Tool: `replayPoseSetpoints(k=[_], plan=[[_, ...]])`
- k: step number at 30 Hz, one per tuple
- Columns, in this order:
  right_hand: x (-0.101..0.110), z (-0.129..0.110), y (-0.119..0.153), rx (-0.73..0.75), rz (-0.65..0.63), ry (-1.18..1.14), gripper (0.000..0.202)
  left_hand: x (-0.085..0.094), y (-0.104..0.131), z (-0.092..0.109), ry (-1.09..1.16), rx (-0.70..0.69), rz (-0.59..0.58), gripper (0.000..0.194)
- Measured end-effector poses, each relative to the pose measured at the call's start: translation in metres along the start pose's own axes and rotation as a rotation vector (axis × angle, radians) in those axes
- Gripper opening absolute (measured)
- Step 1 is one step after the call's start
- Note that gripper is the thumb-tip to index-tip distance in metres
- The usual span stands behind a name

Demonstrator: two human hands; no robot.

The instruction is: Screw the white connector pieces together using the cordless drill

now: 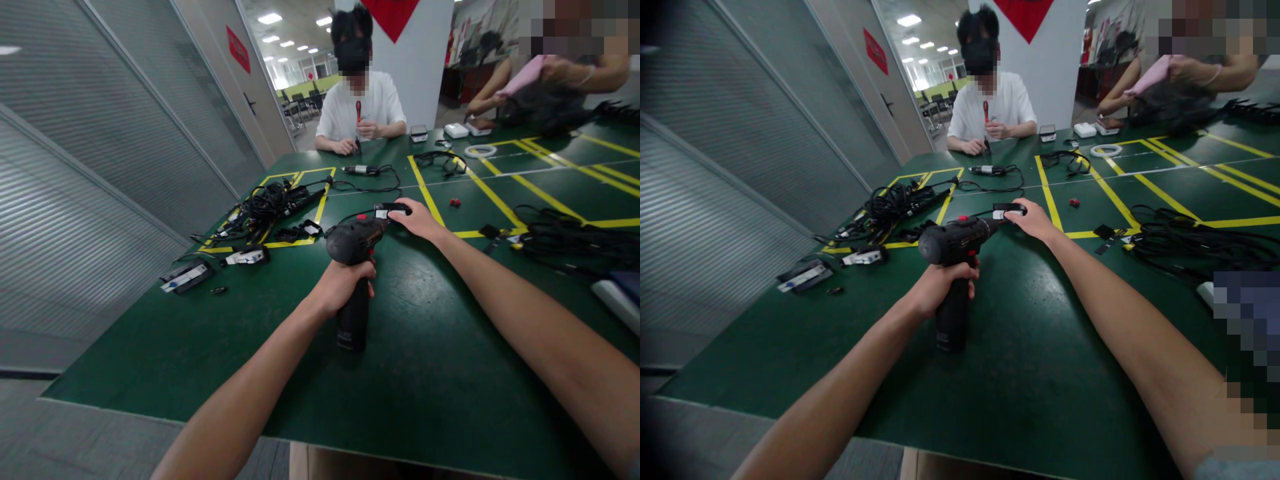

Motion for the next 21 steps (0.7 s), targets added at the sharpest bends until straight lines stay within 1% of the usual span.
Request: replayPoseSetpoints(k=[7, 15, 21], plan=[[-0.0008, 0.001, -0.0008, 0.004, -0.007, 0.005, 0.044, 0.0002, -0.0011, -0.0002, 0.006, -0.011, 0.0, 0.021], [0.0003, 0.0004, -0.0006, -0.001, -0.009, 0.019, 0.045, -0.0007, -0.0034, -0.0024, -0.019, -0.016, -0.009, 0.013], [0.001, 0.0014, -0.001, 0.006, -0.009, 0.025, 0.044, -0.0003, -0.0048, -0.0044, -0.02, -0.017, -0.005, 0.013]])
Point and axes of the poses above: each hand's wrist, its own y-axis away from the middle knuckle, its own x-axis out of the back of the hand, z = x × y, the point moved 5 cm from there along -y, towards the middle knuckle, and after that the axes turned 10 degrees about x, right-handed, at the moved point
